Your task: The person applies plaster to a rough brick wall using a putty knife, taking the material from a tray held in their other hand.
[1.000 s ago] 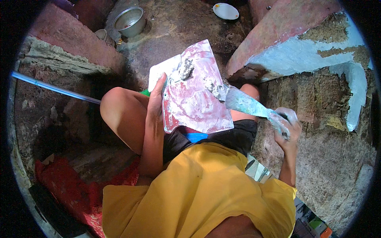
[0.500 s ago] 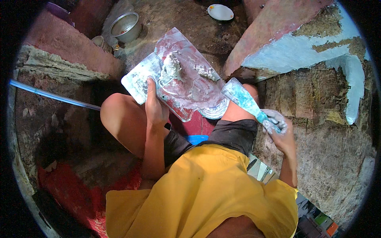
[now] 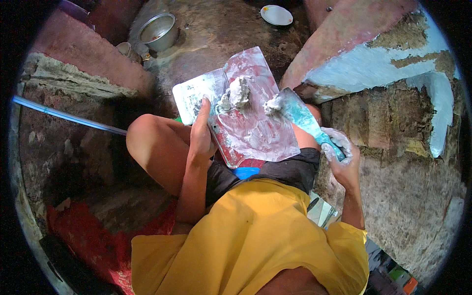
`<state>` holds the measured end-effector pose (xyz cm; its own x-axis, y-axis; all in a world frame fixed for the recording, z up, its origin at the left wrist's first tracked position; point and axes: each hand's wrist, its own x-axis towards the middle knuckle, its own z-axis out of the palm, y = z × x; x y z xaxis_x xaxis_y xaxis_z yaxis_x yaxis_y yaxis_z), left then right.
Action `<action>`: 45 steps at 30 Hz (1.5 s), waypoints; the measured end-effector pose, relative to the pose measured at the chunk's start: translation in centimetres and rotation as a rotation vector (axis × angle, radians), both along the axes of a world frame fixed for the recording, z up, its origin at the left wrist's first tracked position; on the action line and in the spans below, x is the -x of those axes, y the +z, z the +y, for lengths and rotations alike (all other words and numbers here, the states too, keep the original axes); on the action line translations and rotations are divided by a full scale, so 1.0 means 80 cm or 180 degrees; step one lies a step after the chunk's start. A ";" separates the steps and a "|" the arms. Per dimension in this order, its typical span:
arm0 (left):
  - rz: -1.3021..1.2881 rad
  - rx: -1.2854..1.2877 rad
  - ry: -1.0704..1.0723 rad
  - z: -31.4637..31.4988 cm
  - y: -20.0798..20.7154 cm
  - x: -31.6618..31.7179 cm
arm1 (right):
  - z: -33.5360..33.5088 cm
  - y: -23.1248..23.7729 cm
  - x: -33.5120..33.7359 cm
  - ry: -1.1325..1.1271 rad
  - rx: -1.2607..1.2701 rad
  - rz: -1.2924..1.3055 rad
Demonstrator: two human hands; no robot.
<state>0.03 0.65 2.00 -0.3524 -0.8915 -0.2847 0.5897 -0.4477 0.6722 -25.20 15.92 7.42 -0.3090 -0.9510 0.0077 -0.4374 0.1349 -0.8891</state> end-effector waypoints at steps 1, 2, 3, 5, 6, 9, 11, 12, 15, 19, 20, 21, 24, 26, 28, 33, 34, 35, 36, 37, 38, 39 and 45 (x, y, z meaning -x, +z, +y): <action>0.0025 0.0018 0.0034 -0.004 -0.003 -0.001 | -0.002 0.005 -0.001 -0.0015 0.0148 0.0191; 0.0050 0.0037 0.0069 -0.006 -0.005 -0.003 | -0.003 0.007 -0.002 -0.0031 0.0296 0.0383; 0.0143 -0.0372 0.0048 -0.007 -0.004 -0.006 | -0.003 0.003 0.000 -0.0109 0.0447 0.0636; 0.0338 -0.0301 -0.0038 -0.006 -0.008 -0.011 | 0.000 0.010 0.002 0.0077 0.0546 0.0822; 0.0433 -0.0261 -0.0074 -0.006 -0.013 -0.012 | -0.001 0.013 0.003 0.0177 0.0601 0.0912; 0.0553 -0.0321 -0.0122 -0.008 -0.020 -0.013 | 0.003 0.018 0.010 0.0485 0.0730 0.1767; 0.0336 -0.0349 -0.0046 -0.012 -0.025 -0.012 | 0.005 0.020 0.010 0.0592 0.0685 0.2214; 0.0145 -0.0344 0.0000 -0.015 -0.034 -0.012 | 0.007 0.020 0.014 0.0622 0.0642 0.2365; 0.0068 -0.0624 0.0012 0.000 0.005 -0.005 | 0.018 0.028 0.028 0.1099 0.0507 0.3134; 0.0317 -0.0653 -0.0031 0.003 -0.021 -0.012 | 0.006 0.024 0.031 0.1314 0.0927 0.3352; 0.0143 -0.0578 0.0001 0.007 -0.006 0.002 | 0.007 0.030 0.036 0.1299 0.0893 0.3436; 0.0157 -0.0587 -0.0016 0.005 -0.016 -0.007 | 0.006 0.044 0.025 0.1324 0.0889 0.3500; -0.0176 -0.0313 0.0009 -0.003 -0.033 -0.004 | 0.009 0.061 0.014 0.1428 0.0696 0.3824; -0.0342 -0.0078 0.0065 -0.001 -0.034 0.001 | 0.009 0.072 0.009 0.1571 0.0559 0.4006; -0.0427 0.0062 0.0174 0.002 -0.034 -0.014 | 0.009 0.084 0.002 0.1604 0.0276 0.3978; 0.0120 -0.0240 0.0081 -0.004 -0.048 -0.019 | 0.022 0.106 0.019 0.0865 -0.0042 0.2143; 0.0271 -0.0237 -0.0064 -0.008 -0.051 -0.014 | 0.026 0.095 0.020 0.0636 -0.0078 0.1611; 0.0237 -0.0272 -0.0037 -0.008 -0.050 -0.015 | 0.032 0.076 0.019 0.0406 -0.0135 0.1075; 0.0215 -0.0314 -0.0037 -0.007 -0.045 -0.011 | 0.037 0.066 0.021 0.0151 -0.0215 0.0551; 0.0226 -0.0315 0.0007 -0.006 -0.044 -0.011 | 0.041 0.060 0.021 -0.0054 -0.0599 0.0135; 0.0238 -0.0317 0.0039 -0.006 -0.044 -0.011 | 0.039 0.059 0.025 0.0025 -0.0746 -0.0018; 0.0227 -0.0314 0.0044 -0.005 -0.041 -0.012 | 0.034 0.062 0.025 0.0080 -0.0889 -0.0196; 0.0116 -0.0153 0.0186 0.001 -0.022 -0.001 | 0.032 0.040 0.031 0.0236 -0.0747 -0.0141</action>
